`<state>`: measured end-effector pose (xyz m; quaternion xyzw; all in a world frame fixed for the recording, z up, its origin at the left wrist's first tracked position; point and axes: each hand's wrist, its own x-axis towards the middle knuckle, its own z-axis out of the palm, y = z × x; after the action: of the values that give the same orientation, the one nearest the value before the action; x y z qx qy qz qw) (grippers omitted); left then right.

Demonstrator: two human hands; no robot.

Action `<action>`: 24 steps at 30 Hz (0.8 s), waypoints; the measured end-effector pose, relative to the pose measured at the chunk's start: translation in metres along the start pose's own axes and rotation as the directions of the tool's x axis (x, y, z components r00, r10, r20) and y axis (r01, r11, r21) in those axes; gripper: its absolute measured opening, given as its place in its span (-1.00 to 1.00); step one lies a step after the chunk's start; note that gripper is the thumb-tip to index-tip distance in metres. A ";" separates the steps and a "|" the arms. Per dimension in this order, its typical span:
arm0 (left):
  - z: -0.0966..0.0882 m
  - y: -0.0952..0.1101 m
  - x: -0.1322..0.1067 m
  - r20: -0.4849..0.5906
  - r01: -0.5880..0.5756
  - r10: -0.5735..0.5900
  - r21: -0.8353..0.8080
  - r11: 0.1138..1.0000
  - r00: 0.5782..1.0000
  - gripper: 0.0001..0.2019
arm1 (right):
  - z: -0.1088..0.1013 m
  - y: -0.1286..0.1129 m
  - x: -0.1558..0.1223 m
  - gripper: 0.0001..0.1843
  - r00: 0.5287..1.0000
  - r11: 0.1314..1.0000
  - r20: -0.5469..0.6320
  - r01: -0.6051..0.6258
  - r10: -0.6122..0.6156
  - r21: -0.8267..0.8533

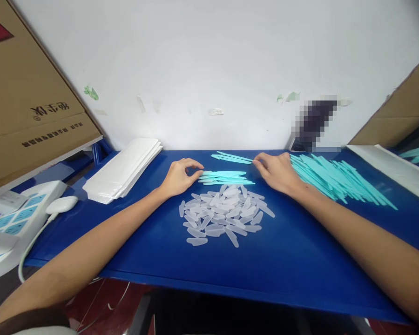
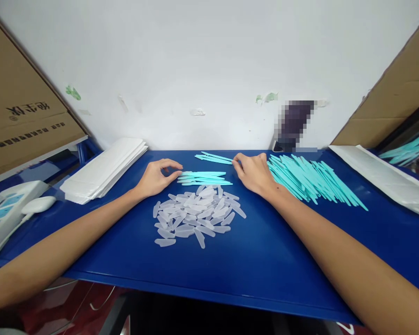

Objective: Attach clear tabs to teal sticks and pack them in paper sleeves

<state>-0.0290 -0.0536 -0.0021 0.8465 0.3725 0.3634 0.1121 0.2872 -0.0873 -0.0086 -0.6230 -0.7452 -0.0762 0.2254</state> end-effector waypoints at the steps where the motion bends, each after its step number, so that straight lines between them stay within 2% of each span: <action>1: -0.001 0.001 0.000 -0.007 0.008 -0.008 -0.006 1.000 1.000 -0.85 | 0.002 0.001 0.001 -0.64 1.000 1.000 0.015 -0.014 0.013 0.004; 4: -0.004 0.005 0.000 -0.010 -0.018 0.018 -0.013 1.000 1.000 -0.84 | 0.006 0.002 0.004 -0.62 0.998 0.999 0.049 -0.031 0.029 0.024; 7: -0.009 0.014 -0.001 0.102 -0.105 0.110 -0.050 0.993 0.989 -0.81 | 0.010 0.002 0.008 -0.58 0.997 1.000 0.071 -0.013 0.012 0.014; 9: -0.011 0.023 -0.002 0.230 -0.170 0.182 -0.072 0.983 0.956 -0.77 | 0.014 0.003 0.010 -0.56 0.995 1.000 0.094 0.020 -0.021 0.016; 13: -0.009 0.038 -0.004 0.444 -0.326 0.287 0.011 0.945 0.849 -0.62 | 0.019 0.008 0.012 -0.56 0.987 0.998 0.146 0.057 -0.061 0.027; 15: -0.008 0.040 -0.004 0.507 -0.369 0.279 0.084 0.926 0.815 -0.55 | 0.019 0.010 0.012 -0.59 0.985 0.997 0.159 0.069 -0.071 0.020; 20: -0.015 0.037 -0.003 0.597 -0.414 0.237 0.176 0.893 0.766 -0.49 | 0.012 0.010 0.009 -0.63 0.979 0.995 0.178 0.099 -0.103 0.027; 24: -0.027 0.035 -0.001 0.613 -0.406 0.216 0.187 0.895 0.760 -0.52 | 0.010 0.006 0.007 -0.61 0.983 0.995 0.159 0.091 -0.096 0.035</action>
<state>-0.0287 -0.0810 0.0329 0.9732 0.2251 0.0402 0.0232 0.2898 -0.0763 -0.0153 -0.5883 -0.7903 -0.0261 0.1695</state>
